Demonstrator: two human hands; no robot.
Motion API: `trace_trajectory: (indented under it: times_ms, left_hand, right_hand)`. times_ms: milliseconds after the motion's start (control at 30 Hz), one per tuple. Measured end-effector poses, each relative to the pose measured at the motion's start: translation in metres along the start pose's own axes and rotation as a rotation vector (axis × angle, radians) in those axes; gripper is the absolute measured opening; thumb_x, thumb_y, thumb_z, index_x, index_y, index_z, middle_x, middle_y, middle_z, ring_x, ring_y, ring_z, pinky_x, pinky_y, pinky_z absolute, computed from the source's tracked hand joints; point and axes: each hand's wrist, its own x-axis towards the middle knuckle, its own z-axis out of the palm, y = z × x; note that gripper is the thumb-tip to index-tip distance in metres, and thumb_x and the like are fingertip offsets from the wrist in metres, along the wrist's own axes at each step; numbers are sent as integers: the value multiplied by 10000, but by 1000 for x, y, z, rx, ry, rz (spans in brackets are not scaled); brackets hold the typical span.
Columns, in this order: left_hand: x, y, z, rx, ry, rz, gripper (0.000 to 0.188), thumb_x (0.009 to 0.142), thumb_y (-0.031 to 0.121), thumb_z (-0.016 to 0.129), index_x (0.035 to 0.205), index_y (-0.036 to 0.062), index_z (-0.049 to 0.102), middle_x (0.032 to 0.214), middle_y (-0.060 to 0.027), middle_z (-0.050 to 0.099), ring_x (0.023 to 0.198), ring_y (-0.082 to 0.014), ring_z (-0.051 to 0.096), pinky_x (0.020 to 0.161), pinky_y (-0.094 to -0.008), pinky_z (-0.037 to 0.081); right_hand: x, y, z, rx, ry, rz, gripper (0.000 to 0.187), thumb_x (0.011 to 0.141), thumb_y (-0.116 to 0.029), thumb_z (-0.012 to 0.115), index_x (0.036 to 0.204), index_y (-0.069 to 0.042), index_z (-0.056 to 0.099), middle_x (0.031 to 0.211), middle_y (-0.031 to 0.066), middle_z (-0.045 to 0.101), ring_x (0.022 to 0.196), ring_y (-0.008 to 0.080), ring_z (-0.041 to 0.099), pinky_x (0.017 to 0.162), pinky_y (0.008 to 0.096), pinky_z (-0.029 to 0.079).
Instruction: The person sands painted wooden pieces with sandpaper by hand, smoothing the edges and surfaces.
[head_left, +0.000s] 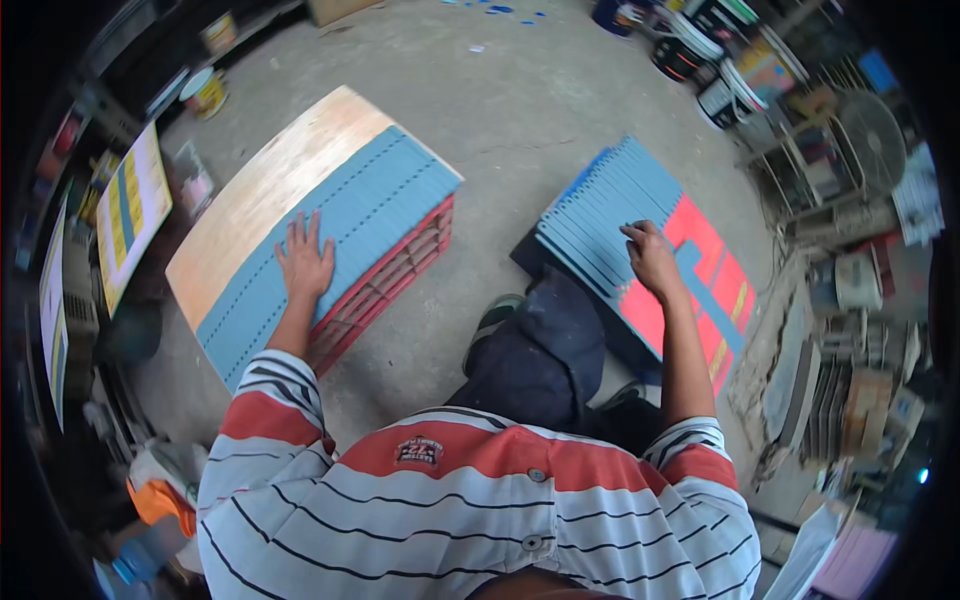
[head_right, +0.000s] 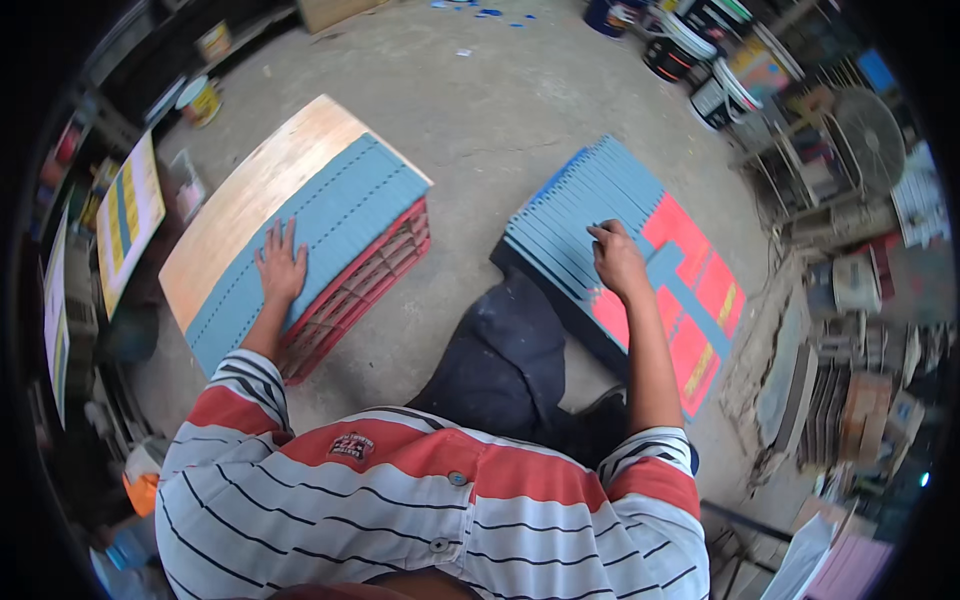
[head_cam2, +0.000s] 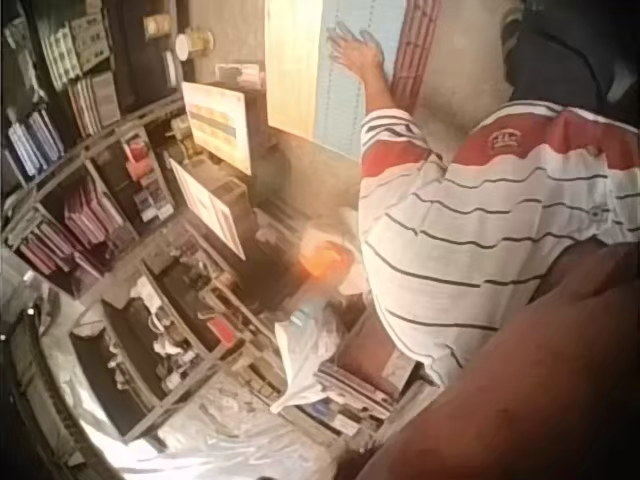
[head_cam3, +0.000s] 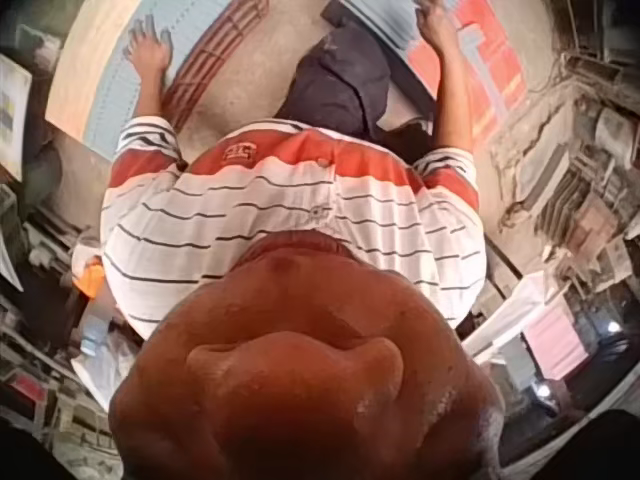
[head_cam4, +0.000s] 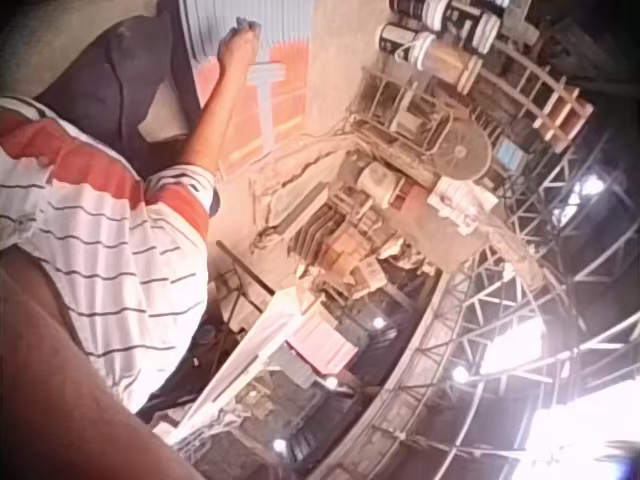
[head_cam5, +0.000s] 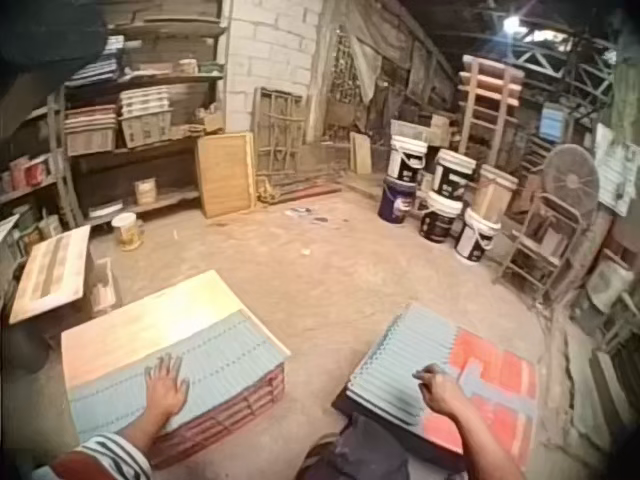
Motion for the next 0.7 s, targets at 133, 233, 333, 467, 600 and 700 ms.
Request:
trace_trajectory:
  times_ms: [133, 233, 333, 467, 600, 700]
  left_hand:
    - [7, -18, 12, 37, 55, 19, 606, 952, 424, 434, 1507, 280, 239, 1576, -78, 194, 1438, -286, 210, 1124, -601, 136]
    - [2, -7, 18, 54, 49, 25, 595, 960, 402, 425, 1509, 282, 232, 1575, -79, 197, 1440, -290, 202, 1112, -610, 147]
    - [12, -3, 22, 71, 32, -29, 590, 965, 397, 416, 1512, 286, 224, 1575, -87, 194, 1443, -301, 187, 1099, -628, 147]
    - [28, 46, 24, -103, 239, -42, 651, 921, 314, 491, 1510, 195, 239, 1548, -162, 233, 1425, -349, 212, 1123, -575, 163]
    - [50, 192, -1, -436, 387, 433, 688, 826, 120, 566, 1452, -2, 309, 1484, -236, 329, 1371, -409, 297, 1150, -459, 199]
    - [29, 330, -36, -611, 198, 680, 648, 830, 101, 560, 1438, 29, 349, 1479, -236, 336, 1364, -394, 317, 1143, -430, 230]
  right_hand:
    - [-66, 39, -21, -28, 57, 183, 263, 849, -102, 580, 1080, -21, 674, 1076, 157, 614, 993, 346, 612, 856, 411, 497]
    - [-113, 83, -54, -67, 77, 314, 255, 848, -107, 583, 1065, -19, 684, 1053, 170, 620, 988, 349, 611, 863, 414, 495]
    - [-148, 114, -58, -49, 103, 403, 256, 852, -129, 587, 1060, -23, 692, 1041, 195, 622, 980, 362, 612, 879, 419, 493]
    - [-178, 123, -55, 8, 120, 515, 261, 852, -137, 590, 1061, -15, 688, 1047, 202, 621, 994, 363, 609, 889, 424, 489]
    - [-193, 144, -36, 36, 109, 542, 240, 853, -153, 595, 1020, -10, 690, 1073, 210, 615, 1018, 370, 604, 904, 429, 485]
    - [-178, 138, -29, 105, 128, 496, 227, 851, -166, 603, 1003, -23, 689, 1128, 215, 601, 1040, 369, 600, 916, 439, 479]
